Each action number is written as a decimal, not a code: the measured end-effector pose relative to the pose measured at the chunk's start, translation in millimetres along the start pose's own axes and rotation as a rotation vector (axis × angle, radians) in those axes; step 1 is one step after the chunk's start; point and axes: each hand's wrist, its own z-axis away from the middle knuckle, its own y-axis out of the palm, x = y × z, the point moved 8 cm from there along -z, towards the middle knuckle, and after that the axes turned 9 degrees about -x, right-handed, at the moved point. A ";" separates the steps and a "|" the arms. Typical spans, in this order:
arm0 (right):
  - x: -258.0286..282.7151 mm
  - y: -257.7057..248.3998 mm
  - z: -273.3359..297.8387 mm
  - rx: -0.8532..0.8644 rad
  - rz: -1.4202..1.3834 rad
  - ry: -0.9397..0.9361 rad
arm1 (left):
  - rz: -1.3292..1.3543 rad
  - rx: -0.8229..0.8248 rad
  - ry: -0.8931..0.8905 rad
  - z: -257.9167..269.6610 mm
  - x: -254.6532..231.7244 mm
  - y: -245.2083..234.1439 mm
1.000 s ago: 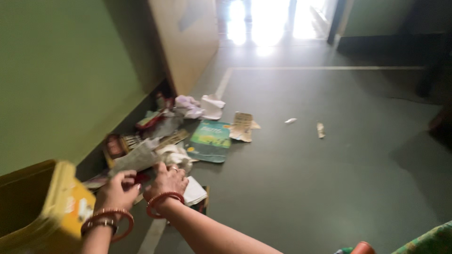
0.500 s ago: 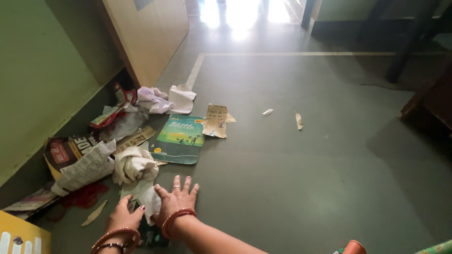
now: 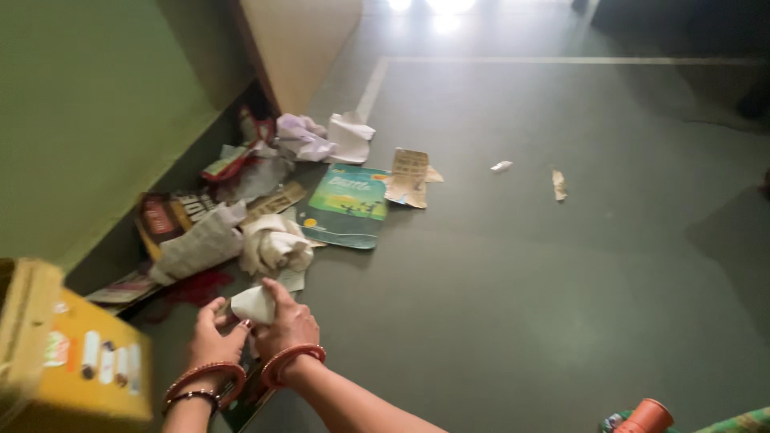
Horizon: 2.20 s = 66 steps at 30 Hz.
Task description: The person picks up various pieces of trash, including paper, plastic wrappers, and a book, from the floor and places them into a yellow bucket.
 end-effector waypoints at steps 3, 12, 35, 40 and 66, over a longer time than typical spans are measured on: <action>27.7 -10.1 8.6 -0.050 -0.129 -0.043 | 0.166 -0.011 -0.033 8.1 -16.9 -50.0; 55.1 -35.9 41.8 -0.179 0.143 -0.287 | 0.095 0.132 0.021 33.5 -9.2 -70.7; 246.5 36.2 71.6 0.169 -0.611 -0.416 | 0.687 -0.491 0.051 -15.3 -81.2 -260.9; 241.2 64.0 69.9 0.161 -0.429 -0.567 | 0.381 -0.552 0.056 -27.6 -43.4 -274.0; 22.6 36.7 52.9 0.367 0.576 -0.255 | -0.447 0.023 -0.125 14.3 73.3 -53.4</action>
